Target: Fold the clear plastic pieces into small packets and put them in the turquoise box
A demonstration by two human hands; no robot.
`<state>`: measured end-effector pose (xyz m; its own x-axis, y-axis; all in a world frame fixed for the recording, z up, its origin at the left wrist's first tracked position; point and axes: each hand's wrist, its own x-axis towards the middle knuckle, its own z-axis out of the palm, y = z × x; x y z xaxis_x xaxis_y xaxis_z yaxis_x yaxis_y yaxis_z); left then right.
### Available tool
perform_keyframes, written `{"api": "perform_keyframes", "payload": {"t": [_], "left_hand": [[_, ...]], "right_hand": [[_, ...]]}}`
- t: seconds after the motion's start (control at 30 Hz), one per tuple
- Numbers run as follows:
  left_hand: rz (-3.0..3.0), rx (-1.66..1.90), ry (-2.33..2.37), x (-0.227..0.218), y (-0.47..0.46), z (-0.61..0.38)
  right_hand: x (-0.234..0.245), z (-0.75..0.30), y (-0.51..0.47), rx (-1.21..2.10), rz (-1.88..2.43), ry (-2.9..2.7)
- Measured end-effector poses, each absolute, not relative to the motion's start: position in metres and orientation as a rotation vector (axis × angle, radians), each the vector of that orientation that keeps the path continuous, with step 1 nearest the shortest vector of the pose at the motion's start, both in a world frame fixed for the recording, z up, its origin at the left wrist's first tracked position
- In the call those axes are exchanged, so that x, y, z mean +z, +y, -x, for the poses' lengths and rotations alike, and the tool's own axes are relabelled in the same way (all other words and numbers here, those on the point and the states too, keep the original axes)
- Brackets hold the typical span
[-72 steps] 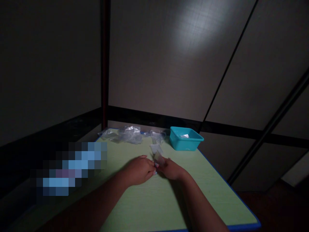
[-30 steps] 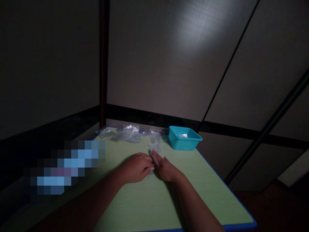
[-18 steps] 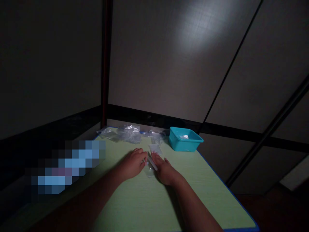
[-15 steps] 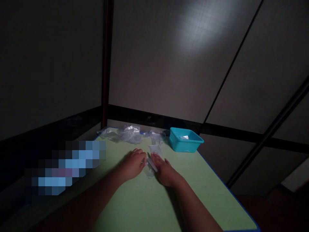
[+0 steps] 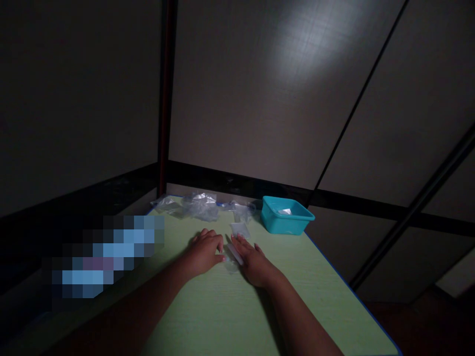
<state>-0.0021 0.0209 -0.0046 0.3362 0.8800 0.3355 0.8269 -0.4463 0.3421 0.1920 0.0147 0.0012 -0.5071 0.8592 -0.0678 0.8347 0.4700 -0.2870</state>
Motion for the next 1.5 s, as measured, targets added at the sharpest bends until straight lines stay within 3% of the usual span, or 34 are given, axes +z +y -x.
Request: {"api": "perform_keyframes", "payload": {"t": [0.4,0.63,1.1,1.5], "left_hand": [[-2.392,0.740,1.749,-0.008,0.024,0.004],[-2.261,0.515,1.890,-0.013,0.027,0.004],[-2.235,0.253,1.756,-0.002,0.022,0.009],[-2.249,0.233,1.731,-0.001,0.019,0.008]], "right_hand": [[0.007,-0.186,0.009,0.430,1.530,-2.639],[0.009,-0.182,0.005,0.350,1.586,-2.657],[0.007,-0.177,0.006,0.065,1.561,-2.715],[0.002,-0.172,0.006,-0.131,1.502,-2.699]]}}
